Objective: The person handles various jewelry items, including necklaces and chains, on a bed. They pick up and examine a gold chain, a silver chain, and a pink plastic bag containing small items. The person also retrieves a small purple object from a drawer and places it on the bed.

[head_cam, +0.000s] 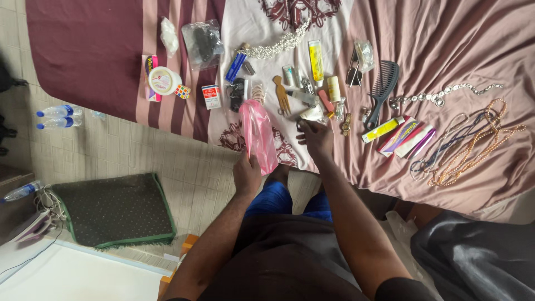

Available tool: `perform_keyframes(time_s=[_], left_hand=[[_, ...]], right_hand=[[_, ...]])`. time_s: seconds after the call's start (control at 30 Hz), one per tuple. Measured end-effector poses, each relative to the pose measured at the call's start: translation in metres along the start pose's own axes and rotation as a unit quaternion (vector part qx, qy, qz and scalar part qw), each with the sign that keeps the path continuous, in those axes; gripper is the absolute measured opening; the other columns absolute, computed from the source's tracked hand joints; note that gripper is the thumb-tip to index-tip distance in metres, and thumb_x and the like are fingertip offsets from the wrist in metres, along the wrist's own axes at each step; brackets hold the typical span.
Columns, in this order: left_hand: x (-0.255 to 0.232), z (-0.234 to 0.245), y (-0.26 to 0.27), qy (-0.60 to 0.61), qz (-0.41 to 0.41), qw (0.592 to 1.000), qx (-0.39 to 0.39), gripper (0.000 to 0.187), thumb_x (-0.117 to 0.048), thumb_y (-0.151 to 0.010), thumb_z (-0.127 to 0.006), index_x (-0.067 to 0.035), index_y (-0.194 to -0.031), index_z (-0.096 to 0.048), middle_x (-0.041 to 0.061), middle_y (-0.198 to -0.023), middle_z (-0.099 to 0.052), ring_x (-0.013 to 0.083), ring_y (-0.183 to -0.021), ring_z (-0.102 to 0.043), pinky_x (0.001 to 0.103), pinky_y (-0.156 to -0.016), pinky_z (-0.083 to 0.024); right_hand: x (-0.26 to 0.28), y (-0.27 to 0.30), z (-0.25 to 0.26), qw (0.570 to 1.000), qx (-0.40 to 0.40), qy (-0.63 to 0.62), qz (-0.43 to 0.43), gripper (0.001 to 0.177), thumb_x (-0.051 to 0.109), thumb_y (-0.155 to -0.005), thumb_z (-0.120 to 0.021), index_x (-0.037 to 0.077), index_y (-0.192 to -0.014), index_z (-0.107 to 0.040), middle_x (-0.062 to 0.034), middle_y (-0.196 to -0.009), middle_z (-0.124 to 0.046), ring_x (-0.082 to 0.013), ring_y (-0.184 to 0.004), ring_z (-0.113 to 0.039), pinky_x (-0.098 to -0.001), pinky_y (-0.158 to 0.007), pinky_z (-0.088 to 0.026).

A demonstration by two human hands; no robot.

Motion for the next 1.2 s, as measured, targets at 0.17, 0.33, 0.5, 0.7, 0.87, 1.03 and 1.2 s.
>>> perform_keyframes(time_s=[0.17, 0.33, 0.5, 0.7, 0.87, 1.03, 1.2], left_hand=[[-0.013, 0.003, 0.023, -0.012, -0.05, 0.999, 0.018, 0.018, -0.017, -0.101, -0.059, -0.001, -0.105, -0.066, 0.021, -0.088, -0.068, 0.0423, -0.079, -0.067, 0.051, -0.068, -0.052], [-0.041, 0.0, 0.042, -0.041, -0.11, 0.991, 0.059, 0.019, -0.019, -0.1, -0.061, 0.0, -0.102, -0.064, 0.021, -0.089, -0.068, 0.0433, -0.075, -0.066, 0.052, -0.064, -0.053], [-0.056, -0.008, 0.05, 0.01, -0.136, 0.989, 0.063, 0.02, -0.019, -0.102, -0.058, 0.0, -0.104, -0.064, 0.022, -0.089, -0.067, 0.0435, -0.074, -0.066, 0.05, -0.063, -0.053], [-0.052, -0.025, 0.054, 0.042, -0.12, 0.988, 0.091, 0.025, -0.02, -0.107, -0.051, 0.0, -0.097, -0.064, 0.023, -0.082, -0.065, 0.0455, -0.073, -0.064, 0.054, -0.063, -0.048], [-0.02, -0.033, 0.052, -0.022, -0.083, 0.994, 0.062, 0.035, -0.027, -0.106, -0.052, 0.0, -0.085, -0.061, 0.025, -0.079, -0.064, 0.0467, -0.075, -0.063, 0.057, -0.067, -0.047], [-0.022, -0.023, 0.041, -0.015, -0.092, 0.995, 0.044, 0.03, -0.025, -0.106, -0.049, 0.001, -0.102, -0.063, 0.024, -0.084, -0.066, 0.0457, -0.079, -0.064, 0.056, -0.07, -0.049], [-0.031, -0.021, 0.024, -0.005, -0.083, 0.995, 0.045, 0.028, -0.023, -0.108, -0.05, 0.001, -0.107, -0.064, 0.023, -0.089, -0.067, 0.0439, -0.084, -0.066, 0.053, -0.073, -0.051]], right_hand=[[-0.029, 0.054, 0.011, 0.997, 0.043, 0.044, -0.038, 0.03, 0.02, -0.103, -0.066, -0.008, -0.107, -0.076, -0.0128, -0.074, -0.072, -0.0151, -0.06, -0.068, -0.0279, -0.056, -0.057], [-0.022, 0.112, -0.003, 0.982, 0.145, -0.101, -0.063, 0.023, 0.011, -0.092, -0.068, 0.003, -0.114, -0.066, -0.0071, -0.081, -0.075, -0.0131, -0.064, -0.071, -0.0275, -0.057, -0.059], [0.004, 0.128, 0.014, 0.995, 0.093, 0.042, 0.023, 0.018, 0.008, -0.094, -0.074, -0.006, -0.107, -0.072, -0.011, -0.087, -0.079, -0.0141, -0.073, -0.073, -0.028, -0.064, -0.059], [0.058, 0.138, 0.003, 0.937, 0.079, 0.269, 0.209, 0.031, 0.011, -0.083, -0.076, -0.001, -0.112, -0.073, -0.0135, -0.098, -0.077, -0.0236, -0.074, -0.077, -0.0341, -0.066, -0.059], [0.066, 0.079, 0.019, 0.864, -0.096, 0.396, 0.295, 0.033, 0.001, -0.084, -0.059, 0.008, -0.113, -0.074, -0.012, -0.109, -0.073, -0.0333, -0.097, -0.071, -0.0445, -0.094, -0.054], [0.055, -0.007, -0.024, 0.708, -0.007, 0.561, 0.43, 0.029, 0.009, -0.08, -0.062, 0.016, -0.105, -0.074, -0.0191, -0.141, -0.051, -0.042, -0.116, -0.061, -0.0493, -0.094, -0.05], [0.072, -0.002, 0.006, 0.846, -0.022, 0.37, 0.384, 0.027, 0.011, -0.095, -0.074, 0.008, -0.122, -0.071, -0.0171, -0.135, -0.052, -0.0335, -0.111, -0.067, -0.0422, -0.085, -0.06]])
Point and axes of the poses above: each hand's wrist, its own y-axis away from the middle knuckle, its own z-axis out of the back of the hand, x = y × z, the point moved 8 cm from there along -y, towards the middle knuckle
